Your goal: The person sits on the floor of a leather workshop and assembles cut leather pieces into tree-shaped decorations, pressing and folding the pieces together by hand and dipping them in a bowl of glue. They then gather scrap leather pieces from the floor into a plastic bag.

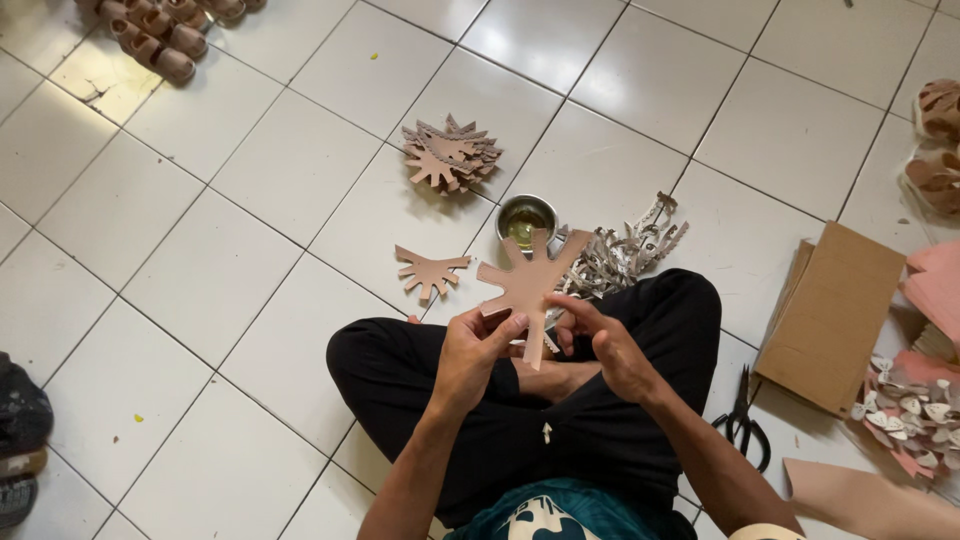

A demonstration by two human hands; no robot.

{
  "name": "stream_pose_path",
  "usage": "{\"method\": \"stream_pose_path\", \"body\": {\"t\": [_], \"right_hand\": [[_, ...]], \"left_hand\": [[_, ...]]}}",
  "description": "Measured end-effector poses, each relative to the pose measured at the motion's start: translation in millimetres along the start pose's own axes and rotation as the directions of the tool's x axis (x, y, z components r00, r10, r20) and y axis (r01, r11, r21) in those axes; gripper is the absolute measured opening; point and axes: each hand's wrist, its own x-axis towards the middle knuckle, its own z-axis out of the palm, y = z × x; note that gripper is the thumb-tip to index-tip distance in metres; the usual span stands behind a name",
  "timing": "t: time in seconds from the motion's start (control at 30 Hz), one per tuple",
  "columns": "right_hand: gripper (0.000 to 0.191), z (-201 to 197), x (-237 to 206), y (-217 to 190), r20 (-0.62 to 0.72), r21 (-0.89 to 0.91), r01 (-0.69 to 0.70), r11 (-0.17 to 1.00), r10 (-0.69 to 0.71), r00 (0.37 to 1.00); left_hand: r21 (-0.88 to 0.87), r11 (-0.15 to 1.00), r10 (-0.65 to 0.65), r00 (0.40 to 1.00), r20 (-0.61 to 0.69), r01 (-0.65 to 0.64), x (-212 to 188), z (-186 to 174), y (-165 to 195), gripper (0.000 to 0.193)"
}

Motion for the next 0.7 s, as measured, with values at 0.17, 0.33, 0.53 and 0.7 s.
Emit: {"method": "stream_pose_path", "body": {"t": [0.17, 0.33, 0.53, 0.7], "right_hand": [[0.094, 2.3, -21.3, 7.0, 0.038, 0.022, 0.037, 0.999, -0.037, 0.999], [0.093, -5.5, -19.5, 2.9, -0.053, -0.095, 0.141, 0.985, -0.146, 0.988], [0.094, -7.2, -12.4, -9.7, -0.049, -0.066, 0.105, 0.992, -0.109, 0.993], [0.093, -1.2, -15.7, -8.2, -0.039, -0.060, 0.112, 0.992, -0.115, 0.993]], "left_hand": [[-0.008, 1.000, 0.000, 1.000, -0.022, 0.000, -0.4, 8.3, -3.8, 0.033], [0.056, 0.998, 0.014, 0.999, -0.036, -0.012, -3.1, 12.5, -5.9, 0.034], [0.086, 0.996, -0.013, 1.000, -0.020, 0.014, -13.2, 15.7, -3.2, 0.035], [0.060, 0.998, -0.017, 1.000, 0.000, 0.017, -13.8, 17.7, -0.4, 0.035]]}}
